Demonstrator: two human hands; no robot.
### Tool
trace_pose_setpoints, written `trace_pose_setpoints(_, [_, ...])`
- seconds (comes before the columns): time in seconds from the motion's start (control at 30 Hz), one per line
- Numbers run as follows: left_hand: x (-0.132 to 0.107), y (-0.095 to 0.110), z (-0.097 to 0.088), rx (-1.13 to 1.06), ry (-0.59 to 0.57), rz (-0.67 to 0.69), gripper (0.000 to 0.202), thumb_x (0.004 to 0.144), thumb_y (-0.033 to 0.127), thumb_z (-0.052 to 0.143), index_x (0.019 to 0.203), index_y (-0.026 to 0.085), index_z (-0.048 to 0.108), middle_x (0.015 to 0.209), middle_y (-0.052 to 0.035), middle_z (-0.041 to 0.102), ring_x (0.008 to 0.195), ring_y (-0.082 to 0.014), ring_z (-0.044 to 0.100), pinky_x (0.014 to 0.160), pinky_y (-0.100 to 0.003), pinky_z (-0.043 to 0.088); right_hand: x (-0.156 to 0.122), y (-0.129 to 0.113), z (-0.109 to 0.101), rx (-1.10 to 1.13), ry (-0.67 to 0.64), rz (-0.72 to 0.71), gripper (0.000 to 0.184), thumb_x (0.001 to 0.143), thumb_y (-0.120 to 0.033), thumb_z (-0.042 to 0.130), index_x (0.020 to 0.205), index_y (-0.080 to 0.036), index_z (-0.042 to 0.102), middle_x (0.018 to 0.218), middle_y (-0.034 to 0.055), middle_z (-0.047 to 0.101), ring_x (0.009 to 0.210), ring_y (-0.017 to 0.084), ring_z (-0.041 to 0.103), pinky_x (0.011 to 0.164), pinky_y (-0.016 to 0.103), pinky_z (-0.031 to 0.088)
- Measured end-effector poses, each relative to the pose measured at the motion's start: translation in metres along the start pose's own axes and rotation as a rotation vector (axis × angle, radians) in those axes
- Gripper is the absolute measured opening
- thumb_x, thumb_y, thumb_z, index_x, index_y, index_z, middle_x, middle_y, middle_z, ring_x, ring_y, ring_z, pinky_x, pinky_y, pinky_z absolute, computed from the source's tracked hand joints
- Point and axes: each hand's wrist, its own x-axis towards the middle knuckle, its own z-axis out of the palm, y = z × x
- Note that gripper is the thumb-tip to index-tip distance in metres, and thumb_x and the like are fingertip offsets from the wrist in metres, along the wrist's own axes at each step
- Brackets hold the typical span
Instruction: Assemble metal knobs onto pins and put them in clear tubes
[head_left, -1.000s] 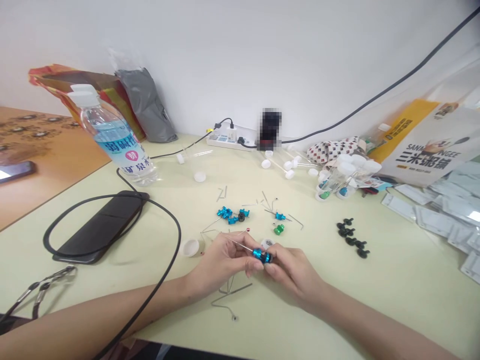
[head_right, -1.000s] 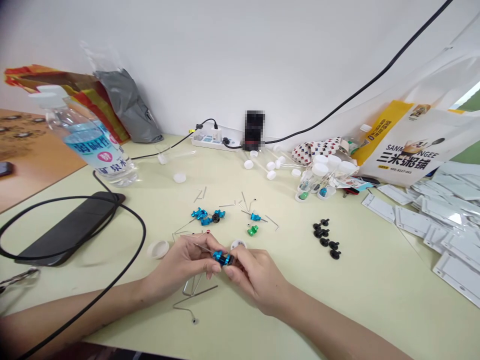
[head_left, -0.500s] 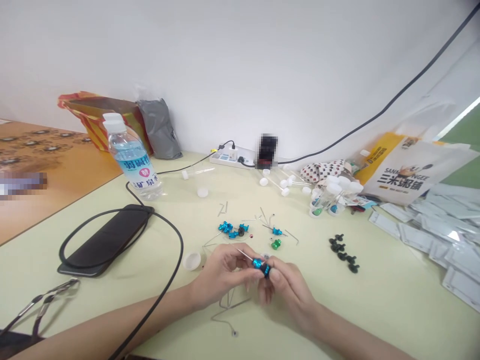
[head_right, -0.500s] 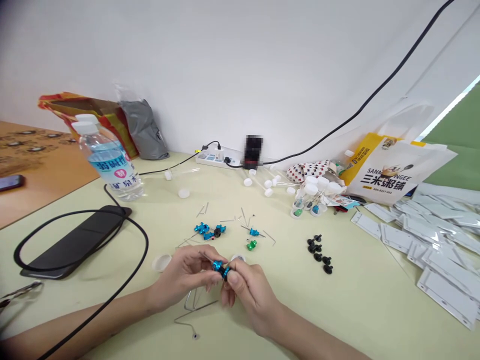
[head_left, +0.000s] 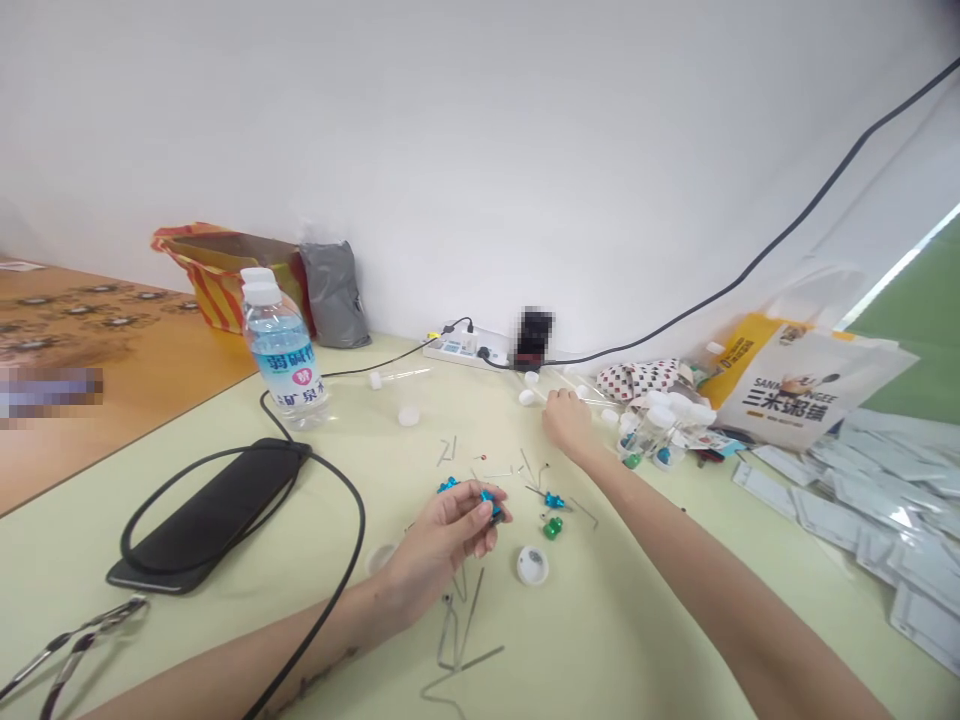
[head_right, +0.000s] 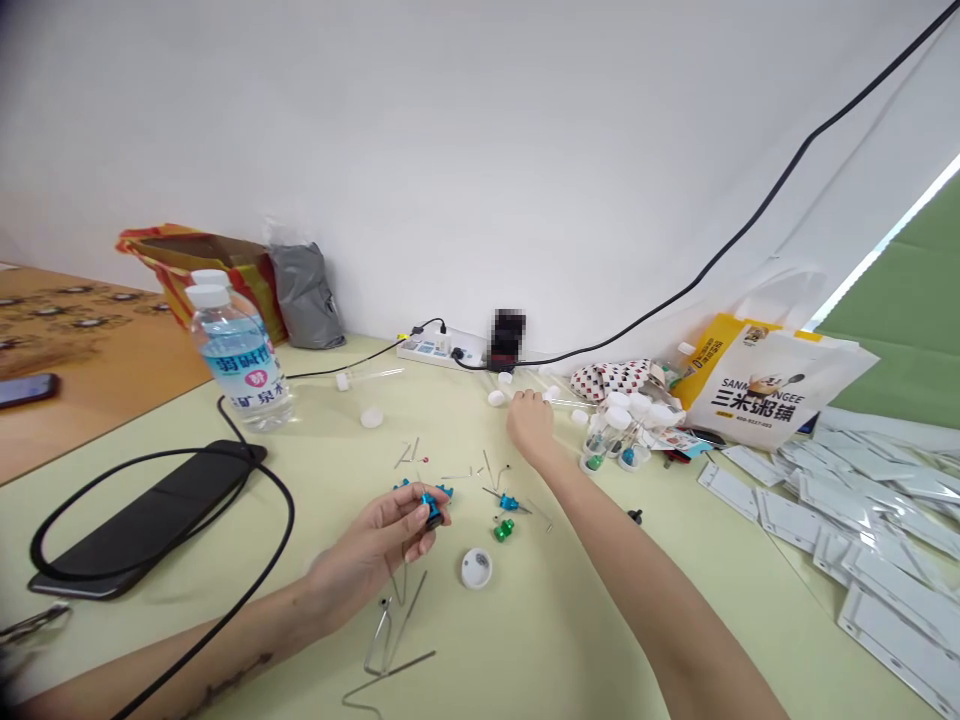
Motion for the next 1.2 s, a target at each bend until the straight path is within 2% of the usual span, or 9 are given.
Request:
trace_pose_setpoints(0.17, [-0.002, 0.001, 0.002, -0.037, -0.034, 0.023, 0.02, 0.084, 0.033, 0.06, 0.092, 0.015, 0.059, 0.081, -0.0027, 0.055, 0.062, -0.0071, 0.047, 0.056, -0.02, 0.034, 0.007, -0.001, 0.008, -0.029, -0.064, 0.107, 0.034, 0.088, -0.032, 0.056, 0.115, -0.011, 0.053, 0.115, 0.011, 0.056, 0.098, 0.02, 0.058, 0.083, 0.039, 0.05])
trace_pose_setpoints(0.33, [-0.001, 0.0, 0.002, -0.006, -0.055, 0.063, 0.014, 0.087, 0.029, 0.056, 0.088, 0.015, 0.056, 0.085, -0.004, 0.056, 0.072, -0.0108, 0.051, 0.069, -0.024, 0.039, -0.018, 0.009, -0.024, 0.068, -0.061, 0.104, 0.031, 0.088, -0.032, 0.054, 0.109, -0.008, 0.054, 0.104, 0.0129, 0.06, 0.094, 0.022, 0.06, 0.081, 0.039, 0.049])
trace_pose_setpoints(0.5, [0.002, -0.003, 0.001, 0.068, -0.096, 0.088, 0.01, 0.085, 0.023, 0.058, 0.089, 0.015, 0.053, 0.089, -0.0063, 0.06, 0.075, -0.0125, 0.052, 0.073, -0.027, 0.039, -0.095, 0.014, -0.061, 0.346, -0.086, -0.085, 0.027, 0.09, -0.039, 0.045, 0.108, -0.019, 0.042, 0.103, 0.0051, 0.061, 0.066, 0.01, 0.061, 0.061, 0.024, 0.049])
trace_pose_setpoints(0.53, [0.003, -0.003, 0.001, 0.071, -0.105, 0.094, 0.009, 0.085, 0.022, 0.058, 0.088, 0.015, 0.053, 0.087, -0.0053, 0.06, 0.073, -0.0117, 0.051, 0.071, -0.026, 0.039, -0.115, 0.014, -0.064, 0.576, -0.079, -0.186, 0.026, 0.089, -0.037, 0.046, 0.108, -0.019, 0.04, 0.105, 0.0067, 0.06, 0.064, 0.01, 0.06, 0.058, 0.024, 0.048])
trace_pose_setpoints(0.63, [0.007, -0.003, -0.001, 0.11, -0.093, 0.123, 0.008, 0.086, 0.021, 0.057, 0.087, 0.016, 0.051, 0.085, -0.0032, 0.059, 0.07, -0.0097, 0.049, 0.066, -0.024, 0.037, -0.167, 0.015, -0.062, 0.932, -0.073, -0.434, 0.027, 0.082, -0.031, 0.056, 0.104, -0.021, 0.042, 0.089, 0.0038, 0.06, 0.061, 0.011, 0.057, 0.053, 0.023, 0.045])
trace_pose_setpoints(0.73, [0.011, -0.002, -0.004, 0.218, -0.055, 0.153, 0.01, 0.084, 0.02, 0.06, 0.083, 0.016, 0.05, 0.083, -0.0026, 0.06, 0.065, -0.0082, 0.047, 0.061, -0.022, 0.036, -0.196, 0.018, -0.051, 0.855, -0.113, -0.546, 0.033, 0.077, -0.027, 0.06, 0.106, -0.022, 0.043, 0.092, 0.0046, 0.061, 0.063, 0.012, 0.057, 0.058, 0.025, 0.045])
trace_pose_setpoints(0.9, [0.011, 0.007, 0.004, 0.331, -0.051, 0.208, 0.01, 0.082, 0.021, 0.063, 0.083, 0.014, 0.055, 0.082, -0.0044, 0.065, 0.063, -0.0092, 0.053, 0.059, -0.023, 0.042, -0.198, 0.022, -0.04, 0.679, -0.138, -0.593, 0.034, 0.079, -0.03, 0.059, 0.106, -0.022, 0.042, 0.087, 0.0017, 0.063, 0.062, 0.011, 0.056, 0.065, 0.025, 0.043])
trace_pose_setpoints(1.0, [0.003, 0.014, 0.02, 0.36, -0.062, 0.259, 0.007, 0.08, 0.018, 0.065, 0.084, 0.014, 0.06, 0.082, -0.0048, 0.067, 0.078, -0.0136, 0.06, 0.069, -0.024, 0.046, -0.195, 0.024, -0.041, 0.667, -0.173, -0.579, 0.032, 0.081, -0.034, 0.057, 0.107, -0.021, 0.042, 0.09, 0.003, 0.063, 0.064, 0.011, 0.056, 0.063, 0.024, 0.042])
trace_pose_setpoints(1.2, [-0.01, 0.025, 0.054, 0.416, -0.146, 0.299, 0.012, 0.084, 0.021, 0.061, 0.094, 0.017, 0.067, 0.089, -0.0048, 0.066, 0.085, -0.0152, 0.061, 0.074, -0.025, 0.048, -0.189, 0.03, -0.048, 0.709, -0.108, -0.622, 0.062, 0.08, -0.072, 0.036, 0.109, -0.018, 0.047, 0.087, 0.0067, 0.062, 0.061, 0.015, 0.054, 0.061, 0.03, 0.042])
